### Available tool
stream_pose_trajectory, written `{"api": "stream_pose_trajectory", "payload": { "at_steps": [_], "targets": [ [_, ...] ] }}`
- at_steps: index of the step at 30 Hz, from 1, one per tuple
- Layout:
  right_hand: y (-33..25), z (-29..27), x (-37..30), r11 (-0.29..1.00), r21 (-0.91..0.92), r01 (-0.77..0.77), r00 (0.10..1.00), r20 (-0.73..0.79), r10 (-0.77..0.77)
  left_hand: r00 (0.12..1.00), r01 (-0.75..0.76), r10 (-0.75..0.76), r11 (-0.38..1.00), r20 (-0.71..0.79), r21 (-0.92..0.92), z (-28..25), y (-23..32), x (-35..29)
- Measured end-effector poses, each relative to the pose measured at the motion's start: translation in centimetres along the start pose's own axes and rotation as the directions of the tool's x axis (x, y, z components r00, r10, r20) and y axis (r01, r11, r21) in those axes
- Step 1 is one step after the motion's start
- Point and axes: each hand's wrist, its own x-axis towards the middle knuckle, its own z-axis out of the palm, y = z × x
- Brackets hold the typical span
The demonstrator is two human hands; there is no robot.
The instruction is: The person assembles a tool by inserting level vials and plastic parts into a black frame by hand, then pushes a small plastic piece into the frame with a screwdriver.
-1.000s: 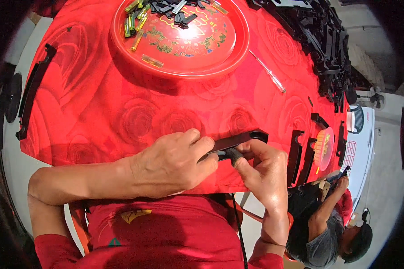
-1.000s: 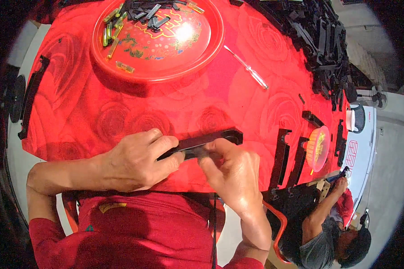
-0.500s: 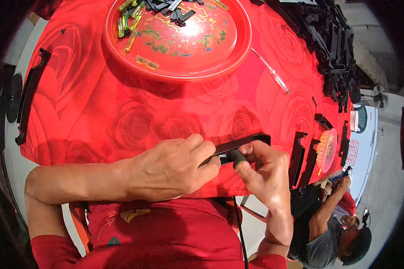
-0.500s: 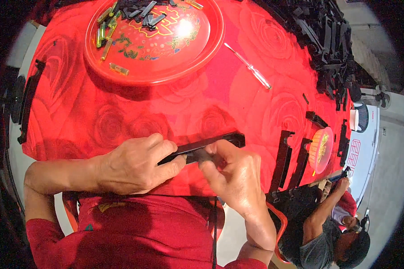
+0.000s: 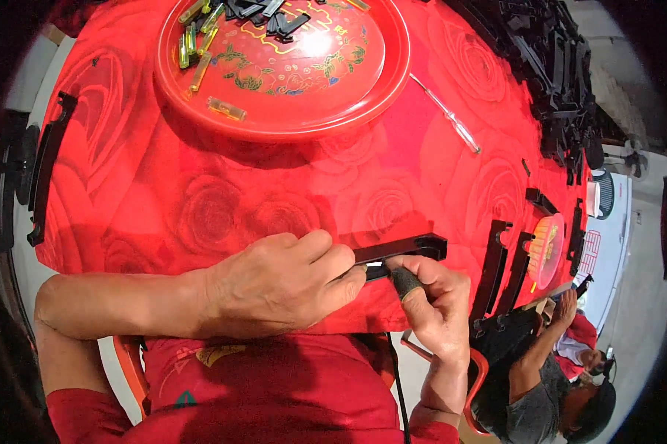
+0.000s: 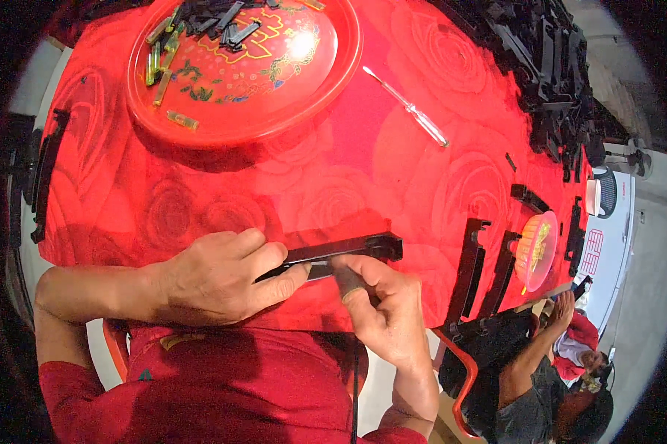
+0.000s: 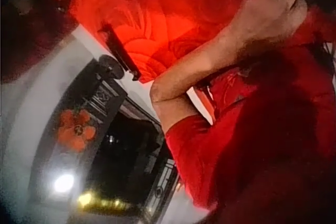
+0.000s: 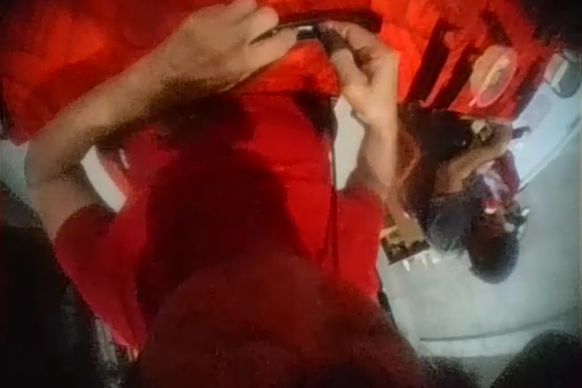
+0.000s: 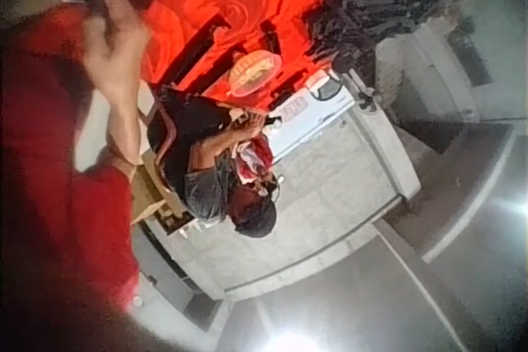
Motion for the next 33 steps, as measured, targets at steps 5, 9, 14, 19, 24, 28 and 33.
{"api": "stream_pose_trajectory", "payload": {
  "at_steps": [5, 9, 14, 19, 24, 28, 33],
  "targets": [
    [1.1, -0.1, -0.1, 0.980, 0.198, -0.012, 1.000, 0.020, 0.009, 1.000, -0.010, 0.010, 1.000, -0.021, 0.007, 0.0, 0.1, 0.2],
    [1.4, 0.3, -0.2, 0.976, 0.218, 0.024, 1.000, -0.006, -0.023, 1.000, -0.016, 0.016, 1.000, 0.004, 0.018, 0.0, 0.0, 0.4],
    [1.9, 0.6, -0.5, 0.991, 0.129, 0.045, 0.998, -0.046, -0.039, 1.000, -0.014, 0.014, 0.999, 0.016, 0.037, -0.2, 0.1, 0.6],
    [2.6, 0.9, -0.6, 0.985, -0.015, 0.170, 0.979, -0.114, -0.171, 1.000, -0.006, 0.004, 0.997, 0.029, 0.077, -0.2, 0.2, 0.8],
    [1.2, -0.1, -0.9, 0.969, -0.112, 0.221, 0.947, -0.211, -0.241, 0.999, -0.012, 0.008, 0.995, 0.033, 0.097, -0.3, 0.2, 1.0],
    [-0.5, -2.3, 1.2, 0.760, -0.525, 0.382, 0.856, -0.110, -0.506, 0.999, -0.018, 0.013, 0.991, 0.040, 0.132, -0.4, 0.4, 0.9],
    [-1.1, -4.2, 4.6, 0.654, -0.576, 0.490, 0.866, 0.236, -0.441, 0.998, -0.026, 0.016, 0.985, 0.059, 0.171, -0.6, 0.9, 1.0]
  ]
}}
